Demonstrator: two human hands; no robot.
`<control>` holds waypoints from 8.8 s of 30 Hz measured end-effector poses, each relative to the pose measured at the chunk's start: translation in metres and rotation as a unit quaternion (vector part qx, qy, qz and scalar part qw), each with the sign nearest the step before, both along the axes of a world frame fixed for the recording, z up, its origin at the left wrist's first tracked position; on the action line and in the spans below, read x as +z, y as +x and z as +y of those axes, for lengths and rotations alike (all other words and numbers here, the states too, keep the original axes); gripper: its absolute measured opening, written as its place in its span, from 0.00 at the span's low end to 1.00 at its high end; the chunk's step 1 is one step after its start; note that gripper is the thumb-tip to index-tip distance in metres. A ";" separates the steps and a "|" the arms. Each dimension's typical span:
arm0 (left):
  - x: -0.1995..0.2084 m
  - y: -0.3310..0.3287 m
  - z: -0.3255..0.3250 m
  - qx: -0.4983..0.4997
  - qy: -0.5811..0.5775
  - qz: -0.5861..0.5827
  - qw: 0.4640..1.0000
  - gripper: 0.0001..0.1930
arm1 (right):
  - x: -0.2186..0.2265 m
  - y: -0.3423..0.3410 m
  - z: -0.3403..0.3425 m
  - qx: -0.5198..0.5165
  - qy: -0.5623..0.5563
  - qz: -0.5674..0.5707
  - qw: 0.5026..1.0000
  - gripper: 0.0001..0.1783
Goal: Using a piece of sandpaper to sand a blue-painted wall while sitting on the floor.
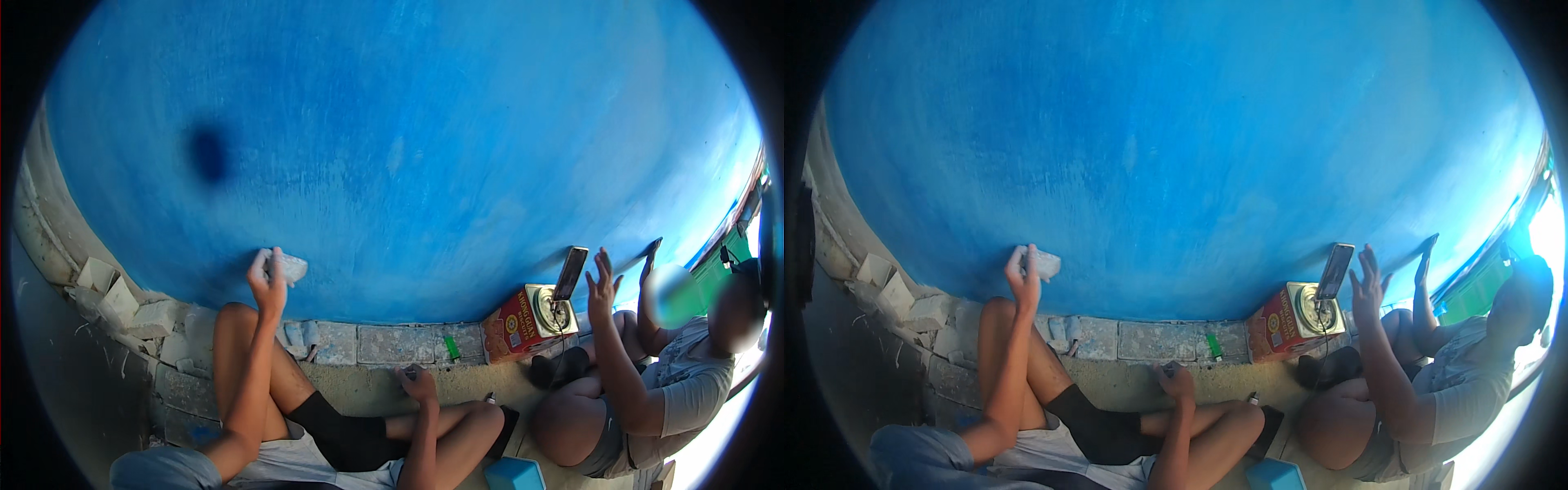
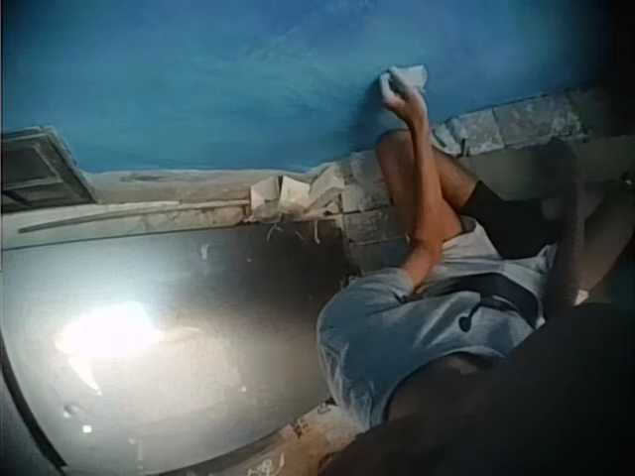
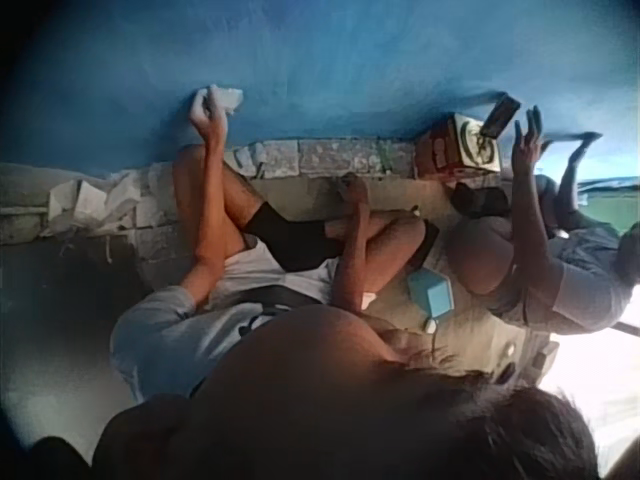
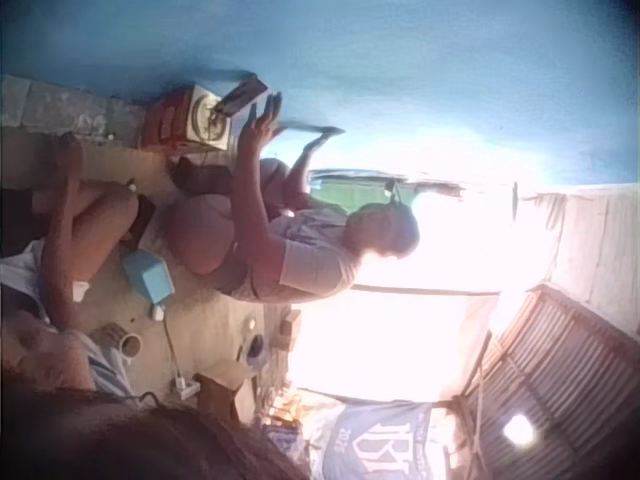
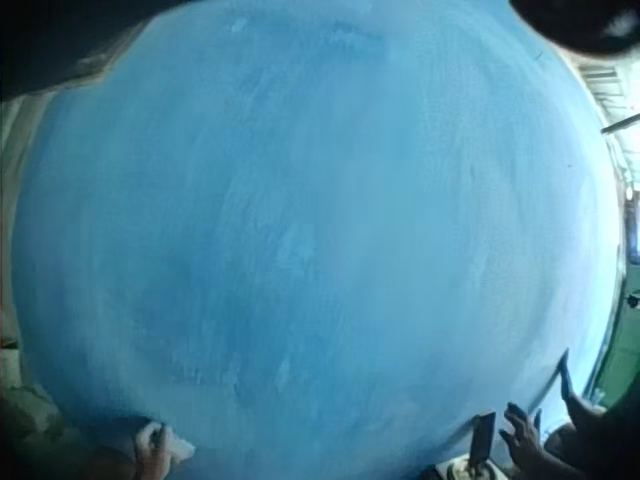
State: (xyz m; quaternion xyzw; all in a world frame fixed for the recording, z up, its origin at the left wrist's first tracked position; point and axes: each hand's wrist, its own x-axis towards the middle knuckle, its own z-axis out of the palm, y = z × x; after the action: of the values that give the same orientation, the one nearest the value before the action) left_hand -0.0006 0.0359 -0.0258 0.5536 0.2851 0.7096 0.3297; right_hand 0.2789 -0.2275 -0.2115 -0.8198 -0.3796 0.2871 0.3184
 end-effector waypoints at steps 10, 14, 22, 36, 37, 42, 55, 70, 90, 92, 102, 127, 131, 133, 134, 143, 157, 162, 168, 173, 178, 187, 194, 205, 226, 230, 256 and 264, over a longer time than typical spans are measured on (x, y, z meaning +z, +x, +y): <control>-0.020 0.005 -0.016 0.103 -0.068 -0.004 0.992 0.16 | 0.016 -0.002 0.002 0.018 -0.025 -0.043 0.999 0.29; -0.014 -0.001 -0.002 0.106 0.028 0.032 0.993 0.17 | 0.008 0.000 -0.001 0.008 0.016 -0.044 0.999 0.29; -0.015 -0.006 -0.004 0.116 -0.055 0.021 0.991 0.15 | -0.010 0.007 0.004 0.026 -0.006 -0.035 0.999 0.27; -0.003 -0.003 -0.009 0.135 -0.003 0.029 0.990 0.13 | 0.017 0.000 0.000 0.002 -0.026 0.003 1.000 0.27; -0.003 -0.002 -0.011 0.145 0.069 0.038 0.986 0.13 | 0.015 0.002 -0.001 0.008 -0.015 -0.004 1.000 0.27; 0.009 -0.013 0.009 0.118 0.014 -0.028 0.992 0.13 | -0.003 0.006 -0.003 0.018 0.018 -0.023 0.999 0.26; 0.032 -0.032 0.005 0.128 0.002 -0.063 0.990 0.15 | -0.005 0.008 -0.003 0.006 0.033 -0.026 0.999 0.22; 0.016 -0.015 -0.013 0.083 -0.023 0.035 0.996 0.14 | 0.002 0.012 0.000 0.014 0.012 0.012 1.000 0.21; -0.005 0.010 -0.011 -0.009 -0.024 0.002 1.000 0.14 | 0.012 0.009 -0.002 0.003 0.020 0.040 0.999 0.19; -0.006 0.017 -0.012 -0.020 -0.054 -0.050 0.997 0.14 | 0.020 0.007 -0.002 0.014 0.002 0.056 0.998 0.19; -0.097 0.040 -0.038 0.020 -0.149 0.121 0.981 0.11 | -0.011 0.018 0.000 0.017 0.016 0.005 1.000 0.20; -0.048 0.038 -0.039 -0.073 -0.124 0.046 0.989 0.11 | -0.016 0.021 0.001 0.034 0.028 -0.001 0.999 0.20; -0.048 0.037 -0.051 0.049 -0.044 0.137 0.988 0.11 | -0.009 0.018 -0.001 0.048 0.029 0.029 0.998 0.19; -0.044 0.036 -0.051 -0.033 -0.135 0.144 0.980 0.11 | -0.009 0.018 -0.003 0.035 0.027 0.035 0.998 0.19; -0.039 0.035 -0.047 -0.058 -0.198 0.217 0.954 0.11 | -0.009 0.018 -0.003 0.037 0.032 0.047 0.998 0.19; -0.053 0.055 -0.054 -0.066 -0.100 0.104 0.987 0.13 | -0.005 0.019 -0.003 0.031 0.012 0.031 0.999 0.21; -0.067 0.061 -0.051 -0.076 -0.046 0.199 0.976 0.11 | 0.010 0.018 0.002 0.036 -0.006 -0.020 0.999 0.24; -0.107 0.063 -0.046 -0.060 -0.077 0.124 0.987 0.11 | 0.091 -0.007 0.009 -0.016 0.236 -0.111 0.965 0.36; -0.133 0.050 -0.027 -0.053 -0.169 0.082 0.981 0.13 | 0.300 -0.054 0.019 -0.003 0.426 -0.170 0.889 0.33; -0.135 0.048 -0.029 -0.034 -0.178 0.114 0.977 0.15 | 0.410 -0.084 0.003 0.013 0.531 -0.244 0.811 0.40; -0.129 0.046 -0.028 -0.045 -0.195 0.091 0.975 0.16 | 0.414 -0.079 0.010 -0.049 0.513 -0.320 0.795 0.43; -0.125 0.045 -0.032 -0.067 -0.249 0.029 0.966 0.14 | 0.278 -0.043 0.009 -0.049 0.355 -0.335 0.872 0.48; -0.122 0.044 -0.031 -0.053 -0.206 0.032 0.977 0.14 | 0.146 -0.063 -0.010 0.026 -0.188 -0.093 0.977 0.43; -0.116 0.043 -0.037 -0.054 -0.242 0.024 0.969 0.18 | 0.340 0.055 -0.047 -0.162 0.191 -0.482 0.839 0.54; -0.104 0.042 -0.038 -0.060 -0.272 0.005 0.960 0.19 | 0.412 -0.014 -0.037 -0.010 0.053 -0.478 0.877 0.46; -0.102 0.040 -0.039 -0.056 -0.235 0.010 0.970 0.19 | 0.413 -0.018 -0.031 0.001 0.036 -0.470 0.882 0.45; -0.048 0.029 -0.041 -0.020 -0.083 0.305 0.949 0.11 | 0.059 0.015 -0.016 0.016 0.039 0.395 0.918 0.29; 0.002 0.039 -0.042 -0.047 -0.087 0.158 0.982 0.12 | -0.030 0.030 0.000 0.095 0.009 0.102 0.990 0.25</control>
State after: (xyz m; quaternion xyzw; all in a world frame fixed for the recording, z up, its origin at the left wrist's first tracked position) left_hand 0.0386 -0.0064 -0.0243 0.6409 0.3681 0.5690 0.3604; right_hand 0.3091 -0.2277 -0.2411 -0.7437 -0.4233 0.3951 0.3340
